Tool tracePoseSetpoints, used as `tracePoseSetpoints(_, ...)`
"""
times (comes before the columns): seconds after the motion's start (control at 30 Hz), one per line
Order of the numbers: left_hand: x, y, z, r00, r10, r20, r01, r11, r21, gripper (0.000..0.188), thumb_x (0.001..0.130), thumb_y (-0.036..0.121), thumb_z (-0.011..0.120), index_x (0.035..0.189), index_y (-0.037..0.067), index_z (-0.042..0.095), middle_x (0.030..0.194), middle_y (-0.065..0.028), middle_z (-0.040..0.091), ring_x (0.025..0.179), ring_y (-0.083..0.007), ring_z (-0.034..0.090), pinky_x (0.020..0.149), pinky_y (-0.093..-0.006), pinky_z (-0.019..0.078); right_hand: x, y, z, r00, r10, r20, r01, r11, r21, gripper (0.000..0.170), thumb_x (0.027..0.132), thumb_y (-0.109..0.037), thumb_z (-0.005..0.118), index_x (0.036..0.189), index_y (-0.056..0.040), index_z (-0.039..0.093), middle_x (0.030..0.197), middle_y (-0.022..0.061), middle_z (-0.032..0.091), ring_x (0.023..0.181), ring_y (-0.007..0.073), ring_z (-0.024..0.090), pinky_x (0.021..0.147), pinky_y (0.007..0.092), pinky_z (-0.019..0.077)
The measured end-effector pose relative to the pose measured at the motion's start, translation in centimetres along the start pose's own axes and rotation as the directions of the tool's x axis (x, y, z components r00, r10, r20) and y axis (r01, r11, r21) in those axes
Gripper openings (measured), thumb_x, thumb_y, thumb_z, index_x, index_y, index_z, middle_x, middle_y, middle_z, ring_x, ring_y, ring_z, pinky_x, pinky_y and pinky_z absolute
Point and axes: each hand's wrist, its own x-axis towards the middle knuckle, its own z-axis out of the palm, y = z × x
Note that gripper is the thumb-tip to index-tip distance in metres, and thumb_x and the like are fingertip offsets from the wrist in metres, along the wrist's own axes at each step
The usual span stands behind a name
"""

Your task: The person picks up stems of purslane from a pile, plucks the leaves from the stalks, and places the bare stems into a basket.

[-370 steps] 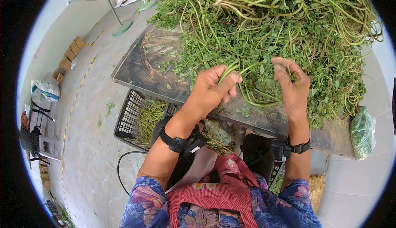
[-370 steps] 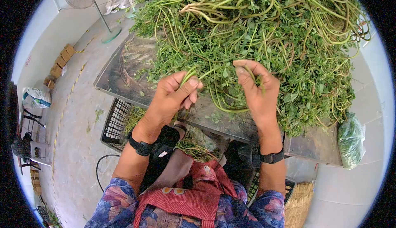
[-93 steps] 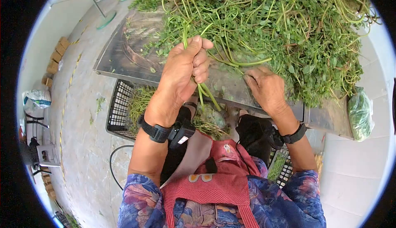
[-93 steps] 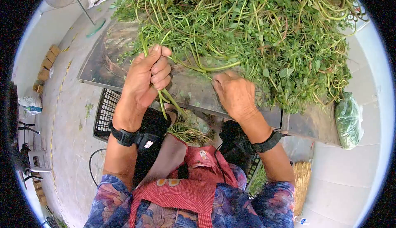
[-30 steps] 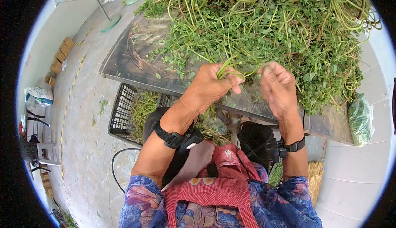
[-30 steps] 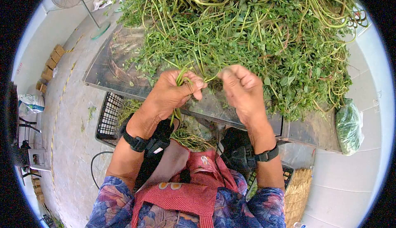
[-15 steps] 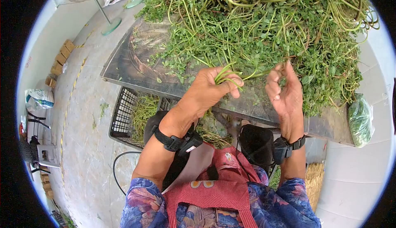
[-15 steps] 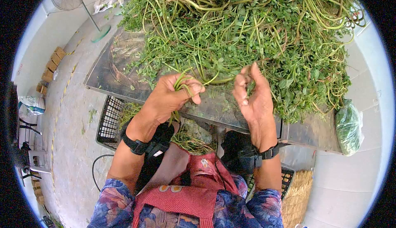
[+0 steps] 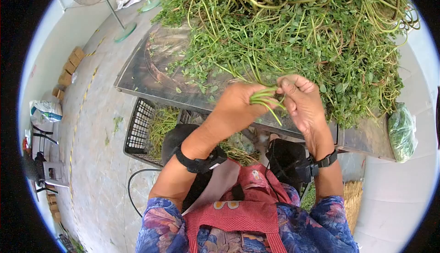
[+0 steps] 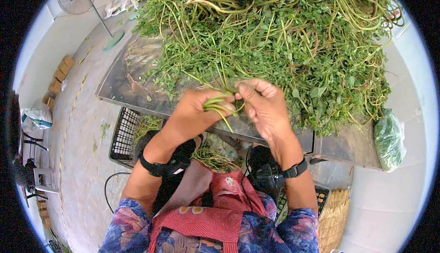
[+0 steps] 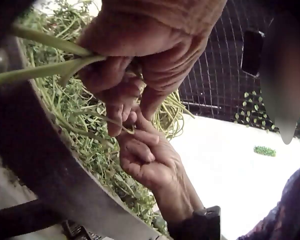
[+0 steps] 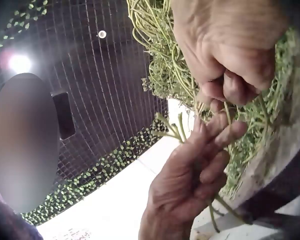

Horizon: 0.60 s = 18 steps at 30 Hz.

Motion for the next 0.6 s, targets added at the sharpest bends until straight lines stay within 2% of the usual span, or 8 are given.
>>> tracePoseSetpoints(0.1,0.1,-0.7,0.9,0.998,0.038,0.054,-0.047,0.984,0.173,0.013,0.083,0.004,0.06,0.095,-0.001,0.064,0.082,0.0004,0.064,0.076,-0.0052,0.057,0.068,-0.0219,0.0464,-0.6,1.4,0.3,0.999,0.016,-0.03,-0.013,0.995,0.095,0.019,0.081,-0.013,0.067,0.093,0.0001,0.062,0.073,0.0032,0.061,0.042,0.0025,0.04,0.035,0.0153,0.0273)
tracePoseSetpoints(0.17,0.1,-1.0,0.9,1.0,-0.011,0.024,0.01,0.999,0.043,0.012,0.083,0.002,0.057,0.092,-0.001,0.064,0.078,0.0019,0.062,0.071,-0.0045,0.055,0.064,-0.0213,0.0457,-1.0,1.1,0.5,1.0,0.005,0.028,-0.01,0.982,0.187,0.019,0.079,-0.012,0.069,0.093,0.0001,0.062,0.074,0.0032,0.061,0.043,0.0034,0.041,0.037,0.0162,0.03)
tracePoseSetpoints(0.23,0.1,-0.8,0.7,0.998,-0.058,0.013,0.06,0.981,-0.186,0.011,0.079,0.009,0.062,0.079,-0.001,0.061,0.061,-0.001,0.055,0.057,-0.0086,0.048,0.054,-0.0277,0.0423,-1.1,0.8,0.1,0.999,-0.021,0.031,0.016,0.987,0.159,0.017,0.079,-0.011,0.069,0.092,0.0003,0.064,0.073,0.0029,0.061,0.045,0.0038,0.043,0.039,0.0164,0.0319)
tracePoseSetpoints(0.3,0.0,-0.4,0.1,0.995,-0.094,0.032,0.097,0.991,-0.093,0.008,0.081,0.007,0.059,0.082,-0.001,0.062,0.067,0.0009,0.056,0.061,-0.0059,0.049,0.056,-0.0246,0.0429,-1.5,-0.2,-0.7,0.999,-0.047,-0.005,0.044,0.958,-0.282,0.015,0.079,-0.009,0.069,0.091,0.0002,0.066,0.075,0.0035,0.062,0.046,0.0034,0.044,0.04,0.0173,0.0335)
tracePoseSetpoints(0.33,-0.1,-0.2,-0.2,0.991,-0.13,0.044,0.13,0.991,0.0,0.009,0.084,0.004,0.056,0.085,0.0,0.064,0.072,0.0028,0.058,0.064,-0.0031,0.05,0.058,-0.0215,0.0434,-1.7,-0.6,-1.3,0.999,-0.047,0.009,0.046,0.871,-0.489,0.013,0.078,-0.008,0.068,0.089,-0.0002,0.067,0.075,0.0039,0.063,0.048,0.0029,0.047,0.041,0.0184,0.0354)
tracePoseSetpoints(0.5,0.0,-1.3,-0.1,0.997,-0.052,0.063,0.047,0.996,0.069,0.009,0.084,0.004,0.056,0.084,0.0,0.063,0.075,0.0008,0.061,0.069,-0.0044,0.053,0.062,-0.0213,0.0444,-2.9,-0.8,-2.1,0.971,-0.13,0.199,0.235,0.654,-0.719,0.012,0.077,-0.01,0.067,0.085,-0.0007,0.067,0.073,0.0038,0.063,0.054,0.0076,0.054,0.045,0.0224,0.0411)
tracePoseSetpoints(0.57,-0.1,-1.6,0.3,0.997,-0.012,0.074,0.006,0.996,0.09,0.009,0.084,0.003,0.055,0.085,0.0,0.063,0.076,0.0001,0.061,0.071,-0.005,0.054,0.063,-0.0213,0.0447,-2.5,-0.1,-2.6,0.815,-0.38,0.438,0.554,0.29,-0.78,0.009,0.077,-0.008,0.066,0.082,-0.0011,0.066,0.074,0.004,0.063,0.057,0.0106,0.057,0.051,0.0244,0.0442)
tracePoseSetpoints(0.6,-0.1,-1.7,0.5,0.997,0.007,0.079,-0.014,0.996,0.093,0.009,0.084,0.003,0.055,0.086,0.0,0.063,0.077,-0.0006,0.062,0.073,-0.0058,0.055,0.065,-0.0216,0.0452,-2.4,-0.1,-2.3,0.813,-0.381,0.441,0.558,0.293,-0.776,0.009,0.077,-0.008,0.066,0.082,-0.0011,0.066,0.074,0.004,0.063,0.057,0.0106,0.057,0.051,0.0244,0.0442)
